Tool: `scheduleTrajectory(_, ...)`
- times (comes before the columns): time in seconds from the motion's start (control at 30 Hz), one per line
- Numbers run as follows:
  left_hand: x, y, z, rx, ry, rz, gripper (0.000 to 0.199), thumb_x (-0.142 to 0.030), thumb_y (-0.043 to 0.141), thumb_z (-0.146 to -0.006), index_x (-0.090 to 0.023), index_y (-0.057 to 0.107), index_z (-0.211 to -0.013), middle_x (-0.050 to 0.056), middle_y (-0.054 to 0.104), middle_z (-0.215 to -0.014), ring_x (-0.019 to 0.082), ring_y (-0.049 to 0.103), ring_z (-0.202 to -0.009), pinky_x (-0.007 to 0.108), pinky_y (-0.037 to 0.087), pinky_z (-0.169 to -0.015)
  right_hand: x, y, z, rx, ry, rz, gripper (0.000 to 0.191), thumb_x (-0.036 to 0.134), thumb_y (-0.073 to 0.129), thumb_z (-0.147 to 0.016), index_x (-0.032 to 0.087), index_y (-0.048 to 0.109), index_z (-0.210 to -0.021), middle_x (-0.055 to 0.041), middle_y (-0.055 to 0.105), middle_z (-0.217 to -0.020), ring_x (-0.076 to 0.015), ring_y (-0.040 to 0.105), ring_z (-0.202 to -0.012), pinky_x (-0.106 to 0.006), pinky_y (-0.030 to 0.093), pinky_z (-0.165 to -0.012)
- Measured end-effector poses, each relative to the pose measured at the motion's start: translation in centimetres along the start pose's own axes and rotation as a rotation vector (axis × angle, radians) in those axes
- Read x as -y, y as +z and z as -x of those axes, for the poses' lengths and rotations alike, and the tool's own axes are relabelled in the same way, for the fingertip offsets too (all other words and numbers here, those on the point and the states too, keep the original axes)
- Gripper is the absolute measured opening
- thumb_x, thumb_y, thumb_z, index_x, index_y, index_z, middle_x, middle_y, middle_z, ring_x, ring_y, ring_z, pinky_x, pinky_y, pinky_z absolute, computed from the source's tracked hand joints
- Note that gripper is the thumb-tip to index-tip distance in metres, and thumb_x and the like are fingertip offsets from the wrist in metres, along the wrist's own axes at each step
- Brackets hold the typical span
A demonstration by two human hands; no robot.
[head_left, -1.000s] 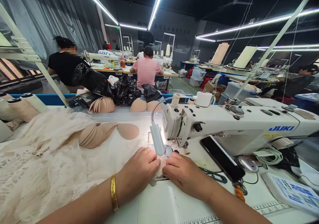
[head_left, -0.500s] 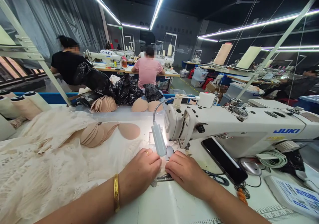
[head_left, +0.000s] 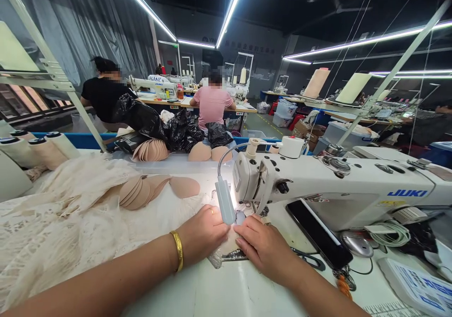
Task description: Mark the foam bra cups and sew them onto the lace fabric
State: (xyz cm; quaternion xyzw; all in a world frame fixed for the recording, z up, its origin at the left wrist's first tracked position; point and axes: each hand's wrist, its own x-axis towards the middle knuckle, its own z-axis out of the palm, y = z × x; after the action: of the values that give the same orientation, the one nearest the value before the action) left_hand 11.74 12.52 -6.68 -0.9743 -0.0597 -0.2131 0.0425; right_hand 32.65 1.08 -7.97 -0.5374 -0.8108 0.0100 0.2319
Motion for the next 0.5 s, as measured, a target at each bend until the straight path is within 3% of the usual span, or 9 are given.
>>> scheduleTrajectory(0.13, 1.2, -0.5, -0.8, 0.01, 0.044, 0.02, 0.009, -0.013, 0.06, -0.094, -0.019, 0.059, -0.1, 0.005, 0.07, -0.095, 0.025, 0.061, -0.083, 0.039, 0.045, -0.079, -0.1, 0.3, 0.0, 0.011, 0.036, 0.022, 0.014, 0.015, 0.052, -0.102, 0.022, 0.064, -0.108, -0.0054, 0.061, -0.091, -0.0247, 0.059, -0.082, -0.033, 0.043, -0.063)
scheduleTrajectory(0.33, 2.4, -1.0, -1.3, 0.052, 0.067, 0.083, 0.006, -0.017, 0.058, -0.097, -0.021, 0.06, -0.101, 0.005, 0.069, -0.097, 0.024, 0.061, -0.086, 0.037, 0.041, -0.076, -0.1, 0.3, -0.1, 0.044, 0.084, 0.041, 0.015, 0.015, 0.055, -0.1, 0.022, 0.064, -0.11, -0.0058, 0.062, -0.093, -0.0247, 0.06, -0.078, -0.033, 0.043, -0.061)
scheduleTrajectory(0.5, 2.6, -1.4, -1.7, 0.095, 0.068, 0.094, 0.007, -0.017, 0.055, -0.099, -0.021, 0.06, -0.099, 0.005, 0.07, -0.1, 0.023, 0.061, -0.089, 0.037, 0.043, -0.084, -0.1, 0.1, -0.2, 0.047, 0.034, 0.065, 0.017, 0.014, 0.053, -0.102, 0.021, 0.064, -0.112, -0.0064, 0.061, -0.092, -0.0258, 0.06, -0.083, -0.032, 0.042, -0.061)
